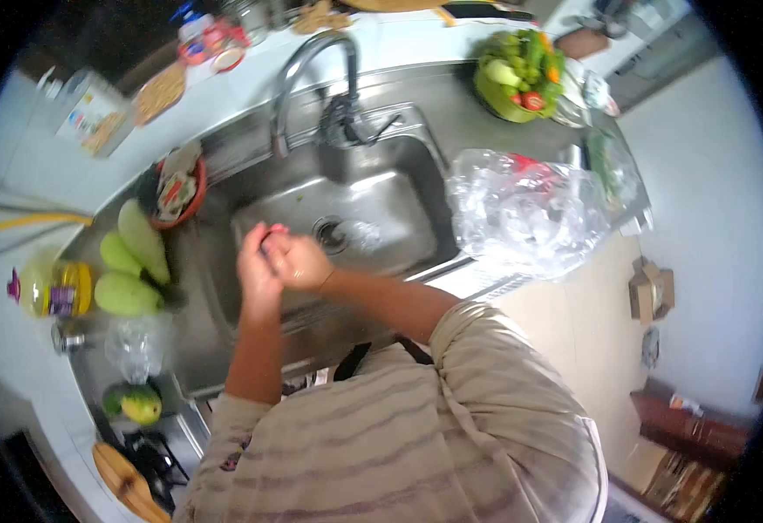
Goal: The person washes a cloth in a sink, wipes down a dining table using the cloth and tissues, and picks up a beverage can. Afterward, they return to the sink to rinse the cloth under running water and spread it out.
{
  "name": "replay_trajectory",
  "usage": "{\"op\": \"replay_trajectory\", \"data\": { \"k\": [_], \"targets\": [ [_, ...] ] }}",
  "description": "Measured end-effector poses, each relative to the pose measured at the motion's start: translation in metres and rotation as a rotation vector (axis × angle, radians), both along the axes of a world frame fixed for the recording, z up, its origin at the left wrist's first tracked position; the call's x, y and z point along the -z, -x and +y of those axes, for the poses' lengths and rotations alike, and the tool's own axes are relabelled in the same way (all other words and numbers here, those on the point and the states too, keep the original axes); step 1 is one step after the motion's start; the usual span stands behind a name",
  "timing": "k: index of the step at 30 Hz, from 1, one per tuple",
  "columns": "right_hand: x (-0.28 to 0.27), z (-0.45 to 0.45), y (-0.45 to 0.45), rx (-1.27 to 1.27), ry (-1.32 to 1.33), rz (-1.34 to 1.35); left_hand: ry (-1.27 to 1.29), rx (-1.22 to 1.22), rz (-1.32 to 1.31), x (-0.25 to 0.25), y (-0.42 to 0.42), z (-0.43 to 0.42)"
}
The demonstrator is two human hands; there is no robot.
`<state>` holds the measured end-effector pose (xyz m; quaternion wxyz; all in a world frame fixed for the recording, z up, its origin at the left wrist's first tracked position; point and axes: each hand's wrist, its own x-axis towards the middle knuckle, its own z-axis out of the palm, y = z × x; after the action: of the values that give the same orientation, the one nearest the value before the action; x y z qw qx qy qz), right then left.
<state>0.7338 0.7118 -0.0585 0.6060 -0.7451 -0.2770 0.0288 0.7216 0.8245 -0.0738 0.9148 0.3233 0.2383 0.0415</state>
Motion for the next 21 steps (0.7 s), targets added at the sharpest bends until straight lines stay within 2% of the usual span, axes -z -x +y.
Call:
{"op": "replay_trajectory", "data": {
  "k": [1, 2, 3, 4, 5, 6, 7, 10, 11, 12, 13, 14, 15, 16, 17, 18, 19, 21],
  "targets": [
    [-0.009, 0.0, 0.003, 0.049, -0.05, -0.092, -0.06, 0.033, -0.088, -0.017, 0.006, 0.001],
    [-0.002, -0.004, 0.0, 0.021, 0.018, -0.077, -0.023, 0.201, -0.397, -0.006, 0.009, 0.012],
    [0.013, -0.01, -0.002, -0.011, 0.085, -0.047, -0.007, 0.195, -0.317, 0.005, 0.011, 0.016],
    [0.03, -0.014, -0.005, 0.051, 0.509, 0.223, -0.115, 0.339, 0.045, 0.048, 0.015, 0.036],
    [0.042, -0.03, -0.018, -0.098, 0.776, 0.59, -0.899, 0.89, 0.33, 0.097, 0.04, 0.056],
    [0.08, -0.042, -0.014, -0.002, 0.795, 0.516, -1.745, 1.352, 0.601, 0.123, 0.044, 0.067],
    [0.09, -0.054, -0.006, 0.072, 0.712, 0.432, -1.79, 1.354, 0.56, 0.105, 0.035, 0.059],
    [0.085, -0.099, 0.023, 0.159, 0.366, 0.431, -2.107, 0.997, 0.546, -0.007, 0.056, -0.006],
    [0.081, -0.12, 0.027, 0.167, 0.281, 0.453, -2.195, 0.86, 0.516, -0.023, 0.059, -0.028],
    [0.05, -0.148, 0.041, 0.166, 0.198, 0.519, -2.217, 0.863, 0.453, -0.017, 0.056, -0.037],
    [0.038, -0.173, 0.056, 0.2, 0.223, 0.51, -1.785, 0.817, 0.174, -0.003, 0.05, -0.041],
    [0.031, -0.198, 0.072, 0.175, 0.103, 0.524, -1.338, 0.772, -0.067, 0.001, 0.043, -0.052],
    [0.024, -0.227, 0.088, 0.149, -0.017, 0.529, -1.349, 0.799, -0.121, -0.005, 0.042, -0.084],
    [0.014, -0.259, 0.111, 0.201, -0.032, 0.511, -1.047, 0.912, -0.198, -0.013, 0.057, -0.127],
    [-0.001, -0.292, 0.134, 0.217, -0.17, 0.472, -0.739, 1.021, -0.261, -0.021, 0.07, -0.173],
    [-0.011, -0.326, 0.156, 0.232, -0.306, 0.419, -0.624, 1.146, -0.3, -0.027, 0.086, -0.223],
    [-0.013, -0.361, 0.181, 0.288, -0.317, 0.385, -0.505, 1.273, -0.333, -0.032, 0.106, -0.274],
    [-0.018, -0.433, 0.224, 0.553, -0.223, 0.177, -0.693, 1.515, -0.455, -0.054, 0.138, -0.362]
  ]
}}
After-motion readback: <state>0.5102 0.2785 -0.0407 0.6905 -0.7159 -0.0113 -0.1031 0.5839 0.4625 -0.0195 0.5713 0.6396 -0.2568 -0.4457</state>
